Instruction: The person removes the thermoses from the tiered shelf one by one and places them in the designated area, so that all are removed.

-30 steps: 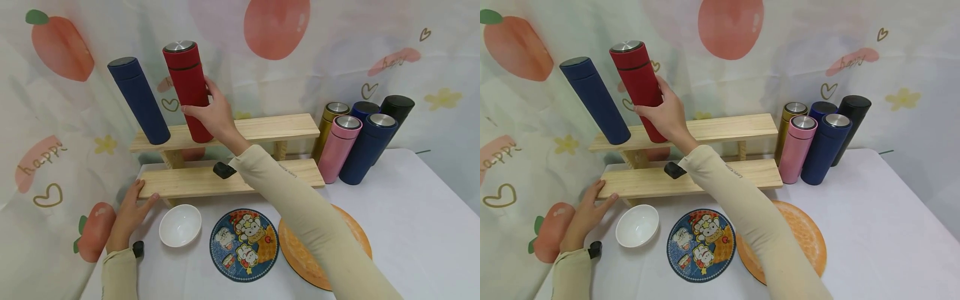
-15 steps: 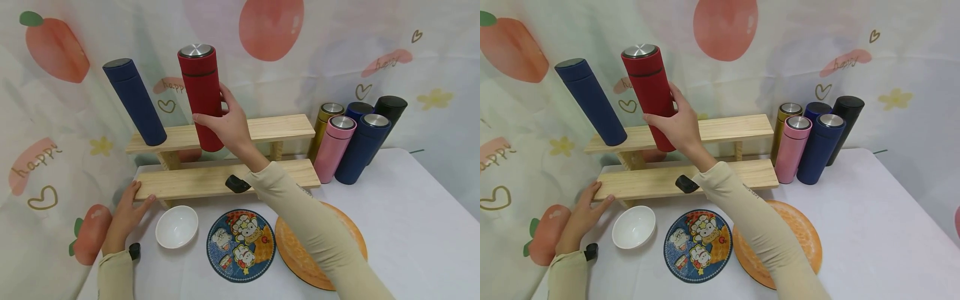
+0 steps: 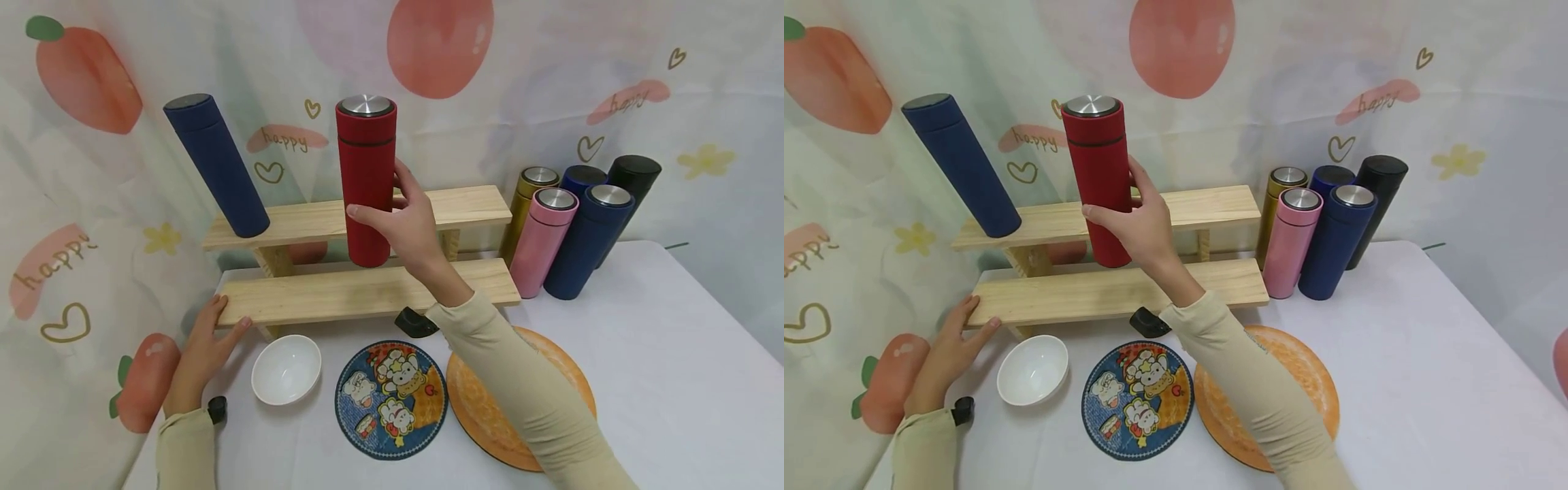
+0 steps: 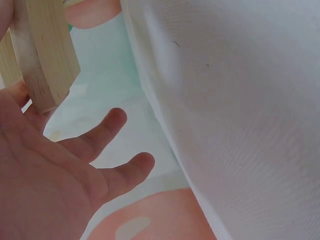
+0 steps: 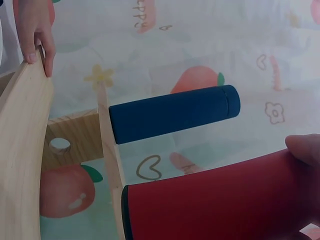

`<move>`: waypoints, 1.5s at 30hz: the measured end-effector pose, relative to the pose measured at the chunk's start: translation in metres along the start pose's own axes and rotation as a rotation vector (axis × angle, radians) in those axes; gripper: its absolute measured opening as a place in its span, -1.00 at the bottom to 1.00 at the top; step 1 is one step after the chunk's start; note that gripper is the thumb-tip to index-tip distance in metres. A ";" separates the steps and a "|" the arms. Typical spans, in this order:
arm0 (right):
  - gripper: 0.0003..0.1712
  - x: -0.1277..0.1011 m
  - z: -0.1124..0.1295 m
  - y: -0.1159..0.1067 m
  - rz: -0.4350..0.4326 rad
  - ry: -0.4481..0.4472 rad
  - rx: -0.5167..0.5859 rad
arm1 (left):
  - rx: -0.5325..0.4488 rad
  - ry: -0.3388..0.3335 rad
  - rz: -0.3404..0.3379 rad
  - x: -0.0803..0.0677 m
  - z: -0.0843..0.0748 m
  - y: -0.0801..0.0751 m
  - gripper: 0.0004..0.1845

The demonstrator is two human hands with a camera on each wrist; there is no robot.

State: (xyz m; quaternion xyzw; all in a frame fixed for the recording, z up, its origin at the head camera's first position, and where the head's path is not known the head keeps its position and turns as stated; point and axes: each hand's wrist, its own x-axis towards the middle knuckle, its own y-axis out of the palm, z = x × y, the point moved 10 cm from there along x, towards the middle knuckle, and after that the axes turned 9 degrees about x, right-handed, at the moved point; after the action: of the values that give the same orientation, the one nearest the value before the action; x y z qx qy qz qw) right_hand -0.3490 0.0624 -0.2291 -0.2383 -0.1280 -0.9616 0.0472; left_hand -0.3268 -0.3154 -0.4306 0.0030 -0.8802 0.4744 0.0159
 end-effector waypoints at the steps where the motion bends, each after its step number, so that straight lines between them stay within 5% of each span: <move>1: -0.11 -0.002 0.000 -0.003 -0.004 0.001 0.001 | 0.000 -0.003 0.003 0.000 0.000 0.000 0.04; 45: -0.14 -0.073 0.002 -0.125 -0.159 0.056 -0.237 | 0.022 -0.017 0.009 -0.001 -0.003 -0.001 0.01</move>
State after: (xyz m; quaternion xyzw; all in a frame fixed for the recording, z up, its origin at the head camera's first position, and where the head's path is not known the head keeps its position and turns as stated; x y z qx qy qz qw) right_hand -0.3034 0.1857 -0.2899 -0.2043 -0.0306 -0.9769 -0.0538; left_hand -0.3261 -0.3134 -0.4284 0.0033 -0.8750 0.4841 0.0062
